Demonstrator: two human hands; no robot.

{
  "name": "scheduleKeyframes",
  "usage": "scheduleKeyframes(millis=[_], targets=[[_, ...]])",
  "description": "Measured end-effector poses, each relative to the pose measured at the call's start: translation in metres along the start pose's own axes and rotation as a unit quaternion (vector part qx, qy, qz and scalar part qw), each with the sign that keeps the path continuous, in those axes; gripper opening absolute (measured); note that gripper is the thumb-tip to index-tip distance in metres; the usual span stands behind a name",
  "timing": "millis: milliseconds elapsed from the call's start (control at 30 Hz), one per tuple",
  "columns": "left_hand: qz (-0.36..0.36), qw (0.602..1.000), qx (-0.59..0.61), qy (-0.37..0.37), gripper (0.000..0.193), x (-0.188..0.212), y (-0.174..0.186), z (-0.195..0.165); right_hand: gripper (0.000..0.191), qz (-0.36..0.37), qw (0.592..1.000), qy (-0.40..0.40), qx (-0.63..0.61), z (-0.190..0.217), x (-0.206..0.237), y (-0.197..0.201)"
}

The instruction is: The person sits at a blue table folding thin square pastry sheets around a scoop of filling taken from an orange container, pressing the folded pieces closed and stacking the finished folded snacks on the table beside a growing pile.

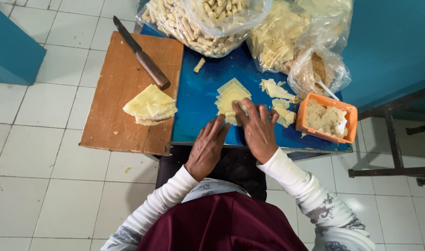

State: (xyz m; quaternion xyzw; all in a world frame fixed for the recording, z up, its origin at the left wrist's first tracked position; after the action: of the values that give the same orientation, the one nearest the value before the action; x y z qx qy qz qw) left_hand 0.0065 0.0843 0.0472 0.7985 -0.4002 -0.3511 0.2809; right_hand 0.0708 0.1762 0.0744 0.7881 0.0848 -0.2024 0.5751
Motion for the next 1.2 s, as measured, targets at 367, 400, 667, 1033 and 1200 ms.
scheduleKeyframes(millis=[367,400,667,1033,1200], targets=[[-0.008,0.999,-0.009,-0.039,0.050,-0.002,0.007,-0.005,0.073,-0.033,0.967,0.003,-0.251,-0.047,-0.030,-0.028],[-0.006,0.999,-0.004,-0.036,0.049,-0.002,0.006,-0.005,0.070,-0.039,0.955,-0.007,-0.294,-0.049,-0.028,-0.026],[-0.016,0.999,-0.011,-0.047,0.048,0.000,0.007,-0.006,0.061,-0.062,0.980,0.041,-0.182,-0.024,-0.037,-0.007],[-0.020,0.999,-0.009,-0.049,0.049,0.000,0.007,-0.006,0.042,-0.085,0.793,-0.123,-0.591,-0.089,-0.040,-0.031],[-0.021,0.998,-0.007,-0.051,0.049,0.001,0.006,-0.006,0.018,-0.160,0.773,-0.114,-0.604,-0.097,-0.060,-0.003]])
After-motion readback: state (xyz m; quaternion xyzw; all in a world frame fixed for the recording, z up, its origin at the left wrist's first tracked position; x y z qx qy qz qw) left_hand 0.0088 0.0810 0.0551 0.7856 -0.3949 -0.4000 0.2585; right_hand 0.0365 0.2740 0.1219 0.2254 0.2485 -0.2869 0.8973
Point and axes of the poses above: each hand's wrist, its own x-axis away from the middle knuckle, its own y-axis out of the back of the hand, z = x × y, the point moved 10 cm from there along -x, towards the middle knuckle, and after that the axes turned 15 degrees about y, right-handed, at the moved point
